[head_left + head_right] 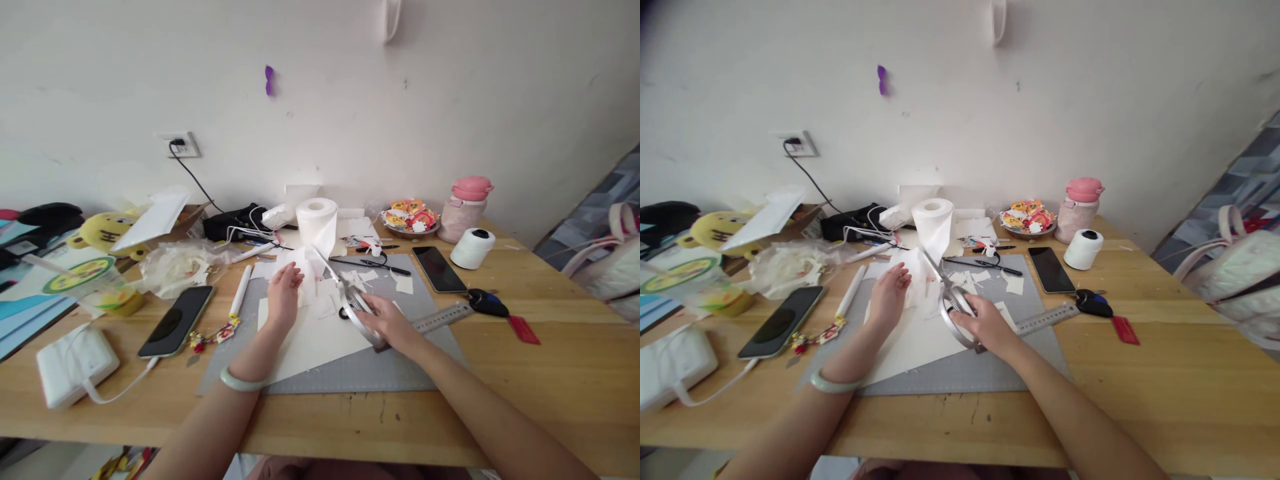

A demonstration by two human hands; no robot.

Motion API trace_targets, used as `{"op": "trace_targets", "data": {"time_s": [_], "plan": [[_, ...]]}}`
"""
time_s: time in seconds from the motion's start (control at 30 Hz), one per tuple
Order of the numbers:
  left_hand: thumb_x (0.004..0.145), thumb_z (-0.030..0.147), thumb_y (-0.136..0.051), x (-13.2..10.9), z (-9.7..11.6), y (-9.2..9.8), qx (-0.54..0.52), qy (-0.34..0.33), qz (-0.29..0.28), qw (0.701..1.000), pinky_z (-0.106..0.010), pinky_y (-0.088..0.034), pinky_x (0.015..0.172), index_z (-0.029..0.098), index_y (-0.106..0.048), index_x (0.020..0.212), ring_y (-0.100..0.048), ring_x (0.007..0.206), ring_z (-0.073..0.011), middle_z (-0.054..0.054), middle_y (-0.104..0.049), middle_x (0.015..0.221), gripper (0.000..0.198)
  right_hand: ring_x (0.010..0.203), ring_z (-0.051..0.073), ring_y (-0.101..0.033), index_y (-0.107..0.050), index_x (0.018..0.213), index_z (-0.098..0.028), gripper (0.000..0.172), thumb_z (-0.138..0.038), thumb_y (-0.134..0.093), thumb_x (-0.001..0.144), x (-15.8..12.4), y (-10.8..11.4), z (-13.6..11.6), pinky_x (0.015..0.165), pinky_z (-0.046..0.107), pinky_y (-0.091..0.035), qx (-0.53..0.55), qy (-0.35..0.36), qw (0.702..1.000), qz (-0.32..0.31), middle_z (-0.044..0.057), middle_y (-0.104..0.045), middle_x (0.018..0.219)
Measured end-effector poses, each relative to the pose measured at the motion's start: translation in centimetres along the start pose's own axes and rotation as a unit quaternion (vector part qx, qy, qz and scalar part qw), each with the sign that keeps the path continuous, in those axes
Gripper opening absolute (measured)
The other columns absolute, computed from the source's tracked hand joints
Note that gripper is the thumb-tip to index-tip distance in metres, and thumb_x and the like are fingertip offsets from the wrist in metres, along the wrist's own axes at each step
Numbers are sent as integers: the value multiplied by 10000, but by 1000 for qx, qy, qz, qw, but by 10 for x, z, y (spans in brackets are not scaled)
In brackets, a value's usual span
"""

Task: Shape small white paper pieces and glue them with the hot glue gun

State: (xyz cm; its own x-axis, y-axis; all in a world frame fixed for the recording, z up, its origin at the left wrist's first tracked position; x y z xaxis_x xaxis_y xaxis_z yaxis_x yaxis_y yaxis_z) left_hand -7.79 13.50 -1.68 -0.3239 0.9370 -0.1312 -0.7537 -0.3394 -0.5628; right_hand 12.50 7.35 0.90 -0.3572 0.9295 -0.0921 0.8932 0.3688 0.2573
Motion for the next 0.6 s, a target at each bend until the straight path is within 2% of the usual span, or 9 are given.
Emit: {"op": "trace_targets", "data": {"time_s": [0.1, 0.2, 0.33, 0.43, 0.53, 0.6], "plan": [[860, 280, -533, -9, -2, -15, 68, -19, -59, 996, -385, -514, 750, 145, -545, 1099, -596, 898, -190, -77, -585, 1087, 275, 712, 194, -475, -528, 773, -196, 154, -296, -601, 682, -2, 31, -7, 648, 306, -344, -145, 10, 981, 127, 16, -495, 708], [862, 280, -530, -20, -5, -29, 127, -28, -128, 983, -347, -521, 699, 133, -569, 1032, -607, 811, -161, -58, -611, 991, 229, 805, 249, -501, -515, 703, -194, 112, -244, -605, 659, -3, 47, -11, 713, 351, -354, -254, 18, 949, 188, 54, -528, 750], [832, 235, -574, -40, -9, -49, 188, -30, -223, 956, -303, -493, 669, 131, -583, 936, -610, 629, -120, -8, -658, 784, 147, 897, 293, -527, -578, 771, -165, 117, -238, -595, 681, 0, 49, -7, 778, 390, -380, -336, 35, 921, 195, 118, -584, 845], [777, 210, -628, -54, -14, -60, 216, -19, -277, 936, -269, -456, 663, 160, -564, 928, -620, 548, -119, -4, -697, 697, 171, 911, 310, -536, -613, 847, -134, 170, -219, -589, 701, 3, 45, -3, 795, 427, -402, -366, 46, 910, 189, 146, -597, 862], [762, 211, -631, -63, -21, -67, 234, 0, -319, 918, -252, -443, 602, 171, -552, 916, -601, 491, -119, -14, -701, 663, 178, 997, 317, -509, -622, 957, -130, 252, -254, -588, 740, 2, 38, -11, 870, 461, -390, -374, 92, 905, 179, 157, -587, 968], [758, 210, -630, -67, -25, -69, 239, 13, -345, 907, -248, -445, 585, 175, -553, 924, -593, 482, -119, -16, -696, 649, 186, 1063, 279, -493, -596, 1067, -173, 318, -273, -582, 766, -1, 30, -21, 931, 429, -381, -370, 139, 905, 157, 125, -567, 1075]]}}
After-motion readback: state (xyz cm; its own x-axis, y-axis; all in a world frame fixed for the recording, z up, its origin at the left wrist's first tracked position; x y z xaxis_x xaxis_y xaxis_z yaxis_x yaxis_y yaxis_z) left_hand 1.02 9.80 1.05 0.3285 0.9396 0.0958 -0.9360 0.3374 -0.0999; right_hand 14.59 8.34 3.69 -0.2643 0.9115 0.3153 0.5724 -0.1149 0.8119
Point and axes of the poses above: each hand's wrist, its own x-axis towards the middle knuckle, its own y-axis out of the back of the hand, z = x × y, the point moved 9 cm from there along x, towards the middle knuckle
